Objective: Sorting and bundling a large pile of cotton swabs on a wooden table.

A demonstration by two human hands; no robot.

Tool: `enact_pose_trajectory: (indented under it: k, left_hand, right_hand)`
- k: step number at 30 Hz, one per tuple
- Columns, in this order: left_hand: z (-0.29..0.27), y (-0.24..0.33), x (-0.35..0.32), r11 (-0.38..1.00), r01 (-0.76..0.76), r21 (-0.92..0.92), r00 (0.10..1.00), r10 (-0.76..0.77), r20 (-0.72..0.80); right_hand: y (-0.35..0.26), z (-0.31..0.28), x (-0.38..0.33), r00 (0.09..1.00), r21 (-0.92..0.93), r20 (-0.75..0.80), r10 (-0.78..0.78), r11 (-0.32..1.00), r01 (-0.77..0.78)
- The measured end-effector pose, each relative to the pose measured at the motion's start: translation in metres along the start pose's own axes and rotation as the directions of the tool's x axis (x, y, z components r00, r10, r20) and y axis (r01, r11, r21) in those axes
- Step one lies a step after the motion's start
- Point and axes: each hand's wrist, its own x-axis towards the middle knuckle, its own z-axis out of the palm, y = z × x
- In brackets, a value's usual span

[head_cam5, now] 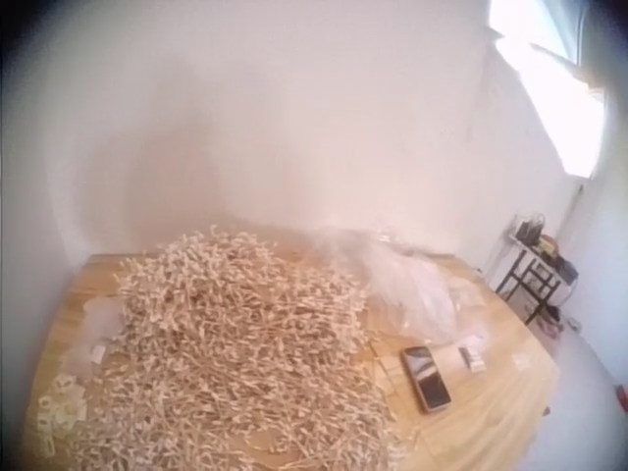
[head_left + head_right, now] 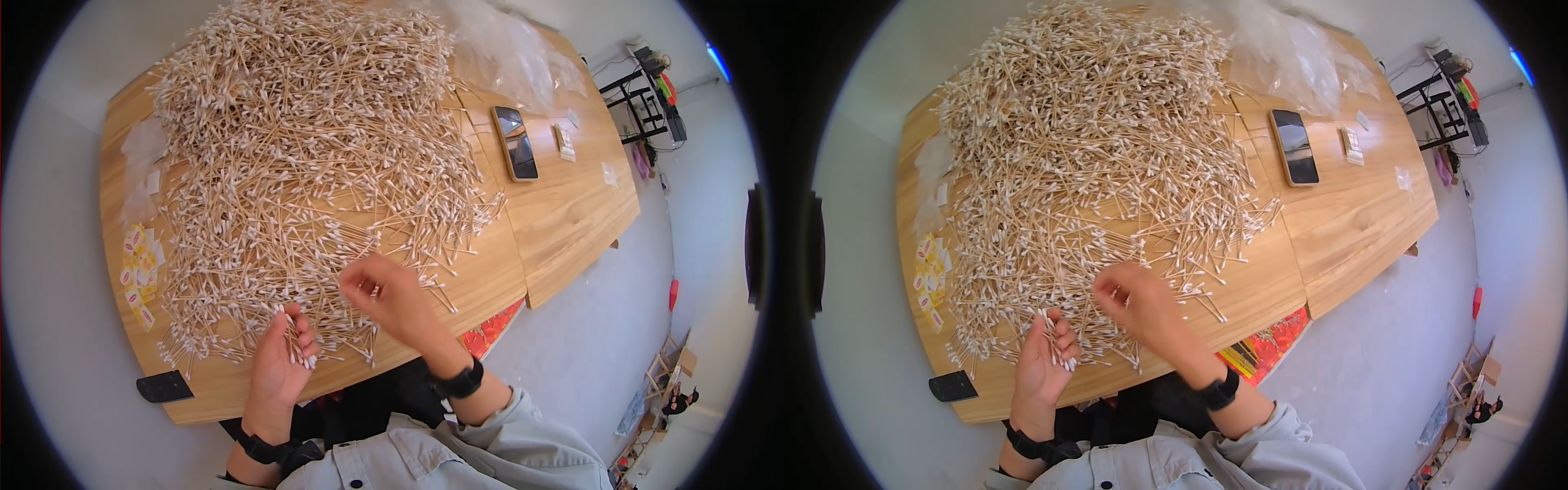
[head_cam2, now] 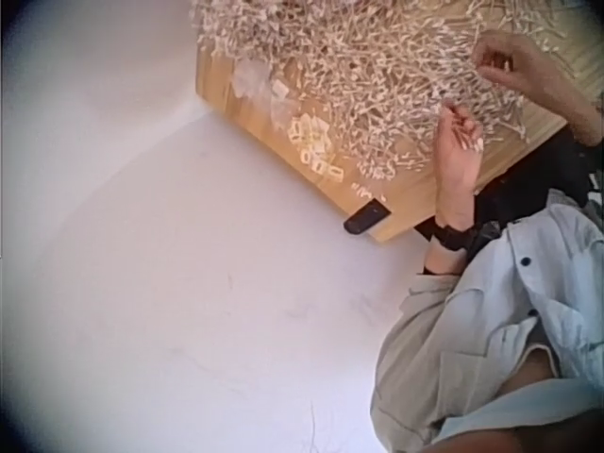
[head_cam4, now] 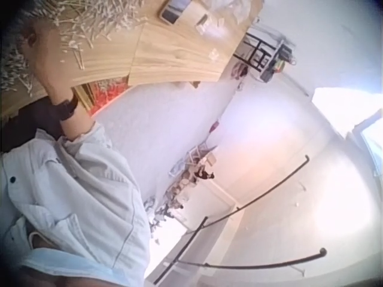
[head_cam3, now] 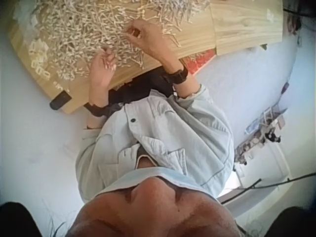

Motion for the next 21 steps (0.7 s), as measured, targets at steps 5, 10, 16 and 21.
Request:
enact_pose_trajectory:
  k: [5,10,16,21]
  left_hand:
    - [0.014,-0.015,0.008,0.984,-0.123,0.132,0.986,0.137,-0.100]
    - [-0.003,-0.007,0.006,0.992,-0.102,0.069,0.995,0.101,0.005]
    - [0.000,-0.002,0.007,0.999,-0.028,0.047,0.999,0.027,0.025]
    - [0.002,-0.003,0.008,0.998,-0.013,0.060,0.999,0.015,-0.031]
  right_hand:
    - [-0.027,0.021,-0.034,0.992,0.064,0.117,0.050,0.996,-0.058]
    - [0.005,0.014,-0.013,0.995,0.054,-0.100,0.016,0.998,-0.010]
    - [0.058,-0.046,0.052,0.874,-0.398,-0.482,-0.062,0.904,-0.156]
    - [0.058,-0.035,0.059,0.936,-0.408,-0.351,-0.005,0.901,-0.148]
